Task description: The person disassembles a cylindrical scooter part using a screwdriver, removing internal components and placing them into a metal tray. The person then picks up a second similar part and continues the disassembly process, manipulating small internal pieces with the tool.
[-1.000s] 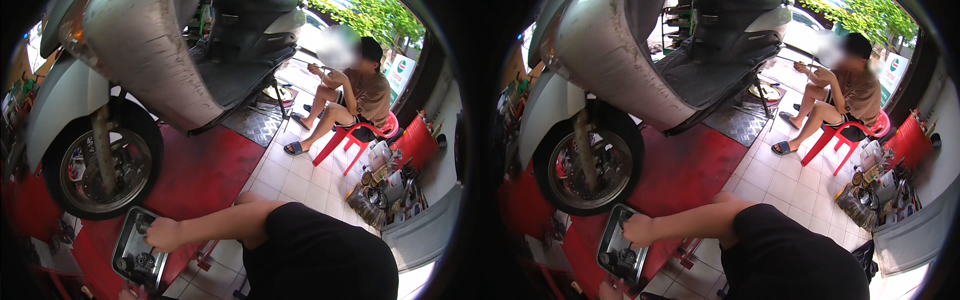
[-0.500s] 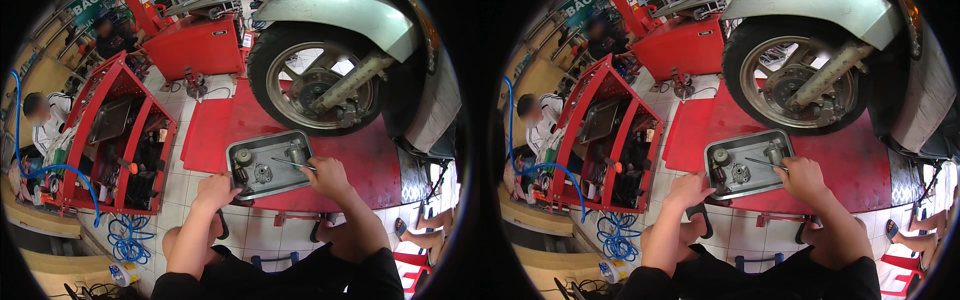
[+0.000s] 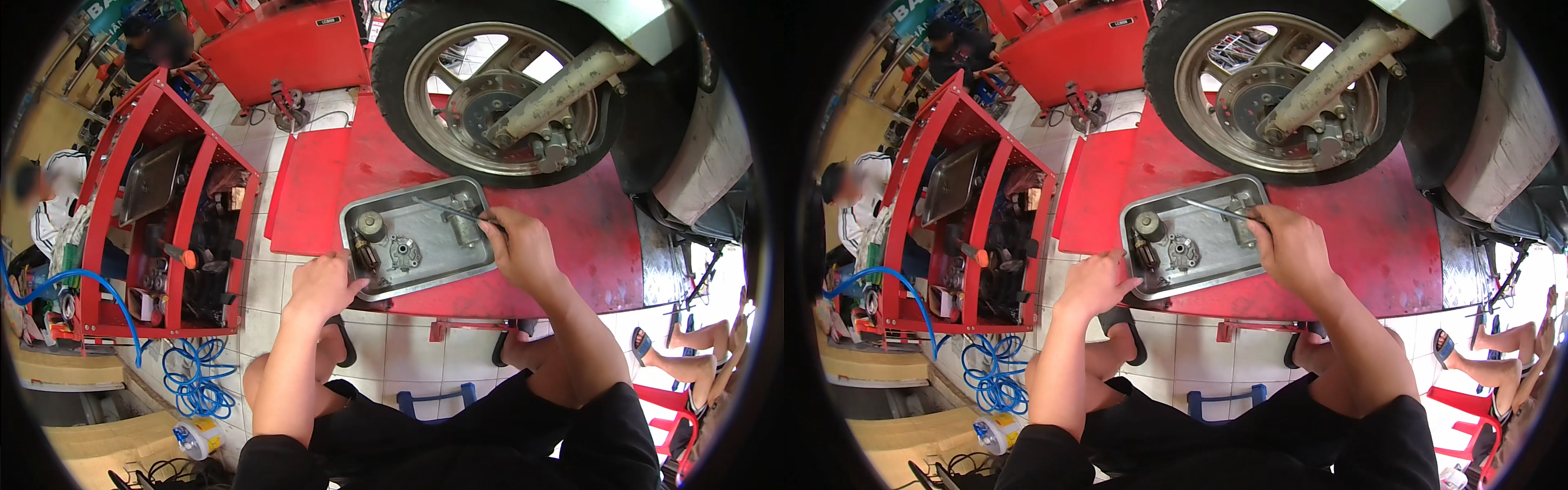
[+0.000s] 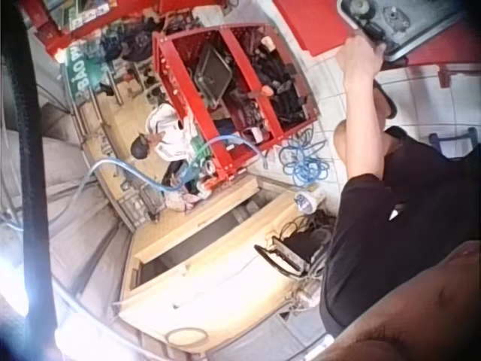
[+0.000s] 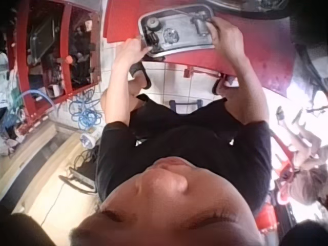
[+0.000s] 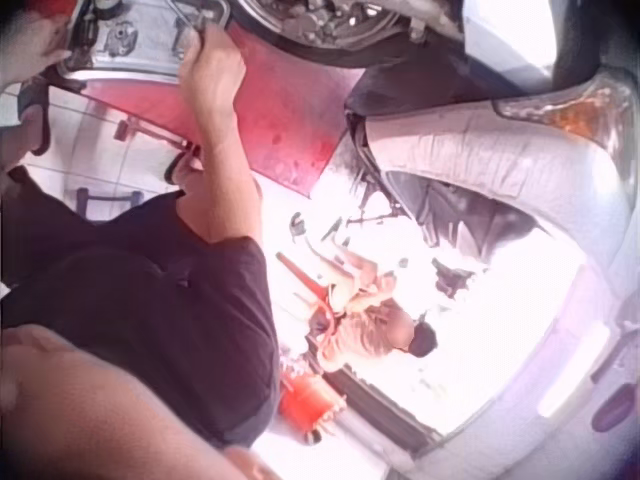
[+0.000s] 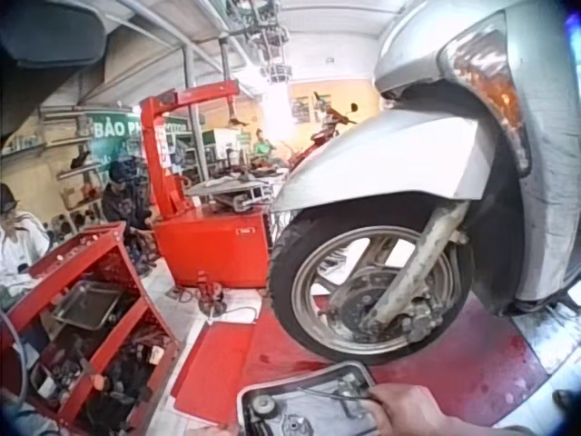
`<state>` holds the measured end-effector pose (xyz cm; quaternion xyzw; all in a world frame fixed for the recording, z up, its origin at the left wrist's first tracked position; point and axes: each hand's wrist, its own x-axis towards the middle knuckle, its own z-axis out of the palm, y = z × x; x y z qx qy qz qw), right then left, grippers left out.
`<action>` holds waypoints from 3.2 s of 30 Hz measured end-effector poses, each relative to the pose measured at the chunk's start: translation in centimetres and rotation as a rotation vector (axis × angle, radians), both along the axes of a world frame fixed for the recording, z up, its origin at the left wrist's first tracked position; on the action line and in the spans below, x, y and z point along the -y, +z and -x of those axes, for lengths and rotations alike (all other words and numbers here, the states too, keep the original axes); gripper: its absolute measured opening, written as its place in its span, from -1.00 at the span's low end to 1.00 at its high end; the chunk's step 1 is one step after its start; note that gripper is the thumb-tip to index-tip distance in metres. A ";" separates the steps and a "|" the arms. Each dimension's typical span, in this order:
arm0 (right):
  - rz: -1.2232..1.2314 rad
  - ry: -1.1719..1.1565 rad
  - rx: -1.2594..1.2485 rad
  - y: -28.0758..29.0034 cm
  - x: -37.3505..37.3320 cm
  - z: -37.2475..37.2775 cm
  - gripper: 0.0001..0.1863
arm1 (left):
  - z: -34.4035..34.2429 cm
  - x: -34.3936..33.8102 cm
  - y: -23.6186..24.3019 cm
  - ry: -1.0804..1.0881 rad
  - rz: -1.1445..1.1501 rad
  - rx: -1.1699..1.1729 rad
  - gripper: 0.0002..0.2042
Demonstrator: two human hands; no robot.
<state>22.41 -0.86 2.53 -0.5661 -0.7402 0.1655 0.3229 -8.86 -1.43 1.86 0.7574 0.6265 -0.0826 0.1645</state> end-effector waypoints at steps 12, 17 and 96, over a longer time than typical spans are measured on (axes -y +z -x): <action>0.235 -0.036 0.238 -2.4 -0.8 -0.1 -0.74 | -1.4 -0.2 0.1 -0.042 -0.035 0.063 -0.45; 0.271 -0.062 0.351 -2.7 -1.0 0.2 -0.71 | -1.1 0.0 0.1 -0.041 0.009 0.056 -0.46; 0.971 0.386 -0.659 -2.7 2.0 6.5 -0.75 | -6.5 -1.4 -5.3 0.903 0.433 2.024 -0.48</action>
